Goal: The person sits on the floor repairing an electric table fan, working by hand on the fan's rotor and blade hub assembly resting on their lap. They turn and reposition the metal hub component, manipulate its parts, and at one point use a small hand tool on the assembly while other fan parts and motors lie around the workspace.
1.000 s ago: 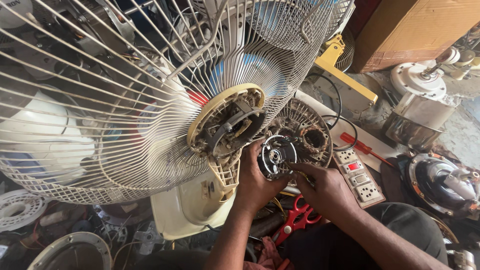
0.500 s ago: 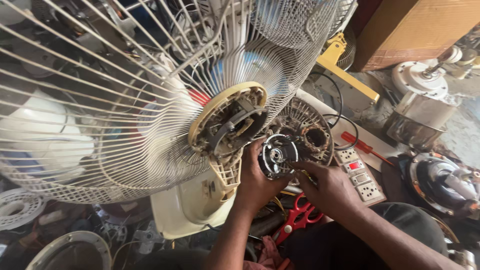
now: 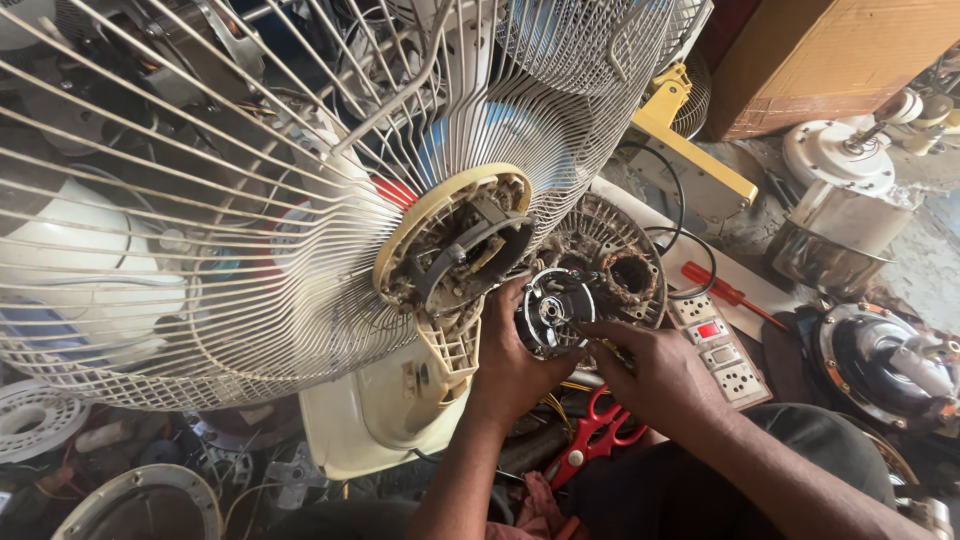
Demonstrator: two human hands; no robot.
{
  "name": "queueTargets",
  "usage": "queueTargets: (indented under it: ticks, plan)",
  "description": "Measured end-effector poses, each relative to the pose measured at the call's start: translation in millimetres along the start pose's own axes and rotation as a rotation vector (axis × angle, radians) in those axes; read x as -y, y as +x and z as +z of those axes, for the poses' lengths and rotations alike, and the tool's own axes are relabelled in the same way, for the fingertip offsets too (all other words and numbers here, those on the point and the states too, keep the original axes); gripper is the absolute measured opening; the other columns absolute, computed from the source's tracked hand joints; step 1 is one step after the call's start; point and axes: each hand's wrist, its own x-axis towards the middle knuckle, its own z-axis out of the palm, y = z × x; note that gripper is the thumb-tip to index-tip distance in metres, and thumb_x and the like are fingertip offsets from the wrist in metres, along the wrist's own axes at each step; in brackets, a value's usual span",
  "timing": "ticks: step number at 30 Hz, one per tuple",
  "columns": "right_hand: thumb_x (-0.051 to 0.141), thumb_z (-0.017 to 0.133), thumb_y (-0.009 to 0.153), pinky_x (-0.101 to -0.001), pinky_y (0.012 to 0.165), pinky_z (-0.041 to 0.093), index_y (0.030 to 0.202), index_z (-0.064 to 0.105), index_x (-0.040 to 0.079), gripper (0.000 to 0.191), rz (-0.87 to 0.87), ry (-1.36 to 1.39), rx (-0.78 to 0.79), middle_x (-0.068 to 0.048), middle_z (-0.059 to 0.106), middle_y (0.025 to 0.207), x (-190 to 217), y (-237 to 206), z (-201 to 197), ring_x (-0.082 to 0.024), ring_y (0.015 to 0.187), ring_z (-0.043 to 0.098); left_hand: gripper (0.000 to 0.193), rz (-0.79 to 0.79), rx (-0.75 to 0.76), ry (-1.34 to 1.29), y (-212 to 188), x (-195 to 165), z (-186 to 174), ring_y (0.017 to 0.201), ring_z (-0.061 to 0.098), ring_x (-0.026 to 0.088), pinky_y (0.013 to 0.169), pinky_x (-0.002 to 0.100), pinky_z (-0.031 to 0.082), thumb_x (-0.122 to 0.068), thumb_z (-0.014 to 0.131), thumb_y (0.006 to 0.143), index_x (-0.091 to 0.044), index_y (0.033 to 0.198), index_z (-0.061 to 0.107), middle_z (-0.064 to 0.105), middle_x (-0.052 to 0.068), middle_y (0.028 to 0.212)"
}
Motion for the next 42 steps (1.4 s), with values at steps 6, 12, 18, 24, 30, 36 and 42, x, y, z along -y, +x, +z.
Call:
queueTargets:
  ticks: [6,12,18,24,30,36,42]
  plan:
    - [0.023,0.069,0.086,-0.0408,0.066,0.061,0.112,0.078,0.019,0.028,-0.095,-0.012,-0.062,-0.014,0.077,0.071,2,1,1,-0.028,0.068,0.077,0.102,0.012,-0.008,-0.021,0,2,2,0.126,0.062,0.034,0.106,0.043,0.051,-0.027,0.098,0.063,-0.006,0.146,0.041,0.059,0.018,0.135]
    - [0.026,0.069,0.087,-0.04,0.063,0.061,0.117,0.078,0.021,0.032,-0.034,0.008,-0.046,-0.014,0.075,0.067,4,0,0,-0.027,0.064,0.077,0.101,0.019,-0.006,-0.051,-1,4,2,0.13,0.06,0.035,0.108,0.044,0.051,-0.025,0.097,0.064,-0.006,0.146,0.042,0.056,0.019,0.138]
    - [0.025,0.07,0.087,-0.04,0.062,0.06,0.11,0.078,0.018,0.025,-0.07,0.02,-0.05,-0.013,0.075,0.067,6,-1,-3,-0.027,0.062,0.077,0.101,-0.024,0.011,-0.1,-1,4,2,0.132,0.059,0.033,0.109,0.043,0.05,-0.026,0.096,0.065,-0.006,0.147,0.04,0.056,0.018,0.139]
    - [0.024,0.071,0.083,-0.0423,0.064,0.061,0.108,0.079,0.016,0.027,-0.153,-0.018,-0.059,-0.014,0.077,0.075,-5,6,1,-0.032,0.07,0.077,0.099,-0.017,-0.006,-0.02,-2,4,2,0.126,0.06,0.035,0.105,0.045,0.051,-0.025,0.097,0.061,-0.006,0.143,0.044,0.058,0.018,0.134]
    - [0.025,0.065,0.086,-0.0442,0.076,0.061,0.106,0.079,0.021,0.024,-0.144,-0.229,0.163,-0.015,0.077,0.081,2,36,-15,-0.033,0.078,0.077,0.098,0.05,-0.035,0.034,0,7,3,0.125,0.056,0.038,0.107,0.048,0.046,-0.022,0.094,0.062,-0.005,0.143,0.043,0.057,0.019,0.132]
    - [0.025,0.067,0.084,-0.0488,0.077,0.059,0.107,0.077,0.019,0.025,-0.196,-0.241,0.305,-0.016,0.076,0.086,9,56,-29,-0.035,0.084,0.075,0.096,-0.015,-0.047,0.094,-4,7,5,0.123,0.055,0.039,0.106,0.049,0.045,-0.021,0.094,0.057,-0.005,0.138,0.045,0.056,0.02,0.13]
    - [0.022,0.064,0.086,-0.0484,0.074,0.059,0.101,0.078,0.017,0.021,-0.302,-0.181,0.156,-0.015,0.076,0.084,12,25,-20,-0.036,0.082,0.074,0.092,-0.067,-0.018,-0.072,-6,6,5,0.124,0.06,0.034,0.106,0.046,0.049,-0.024,0.09,0.064,-0.005,0.141,0.044,0.058,0.017,0.131]
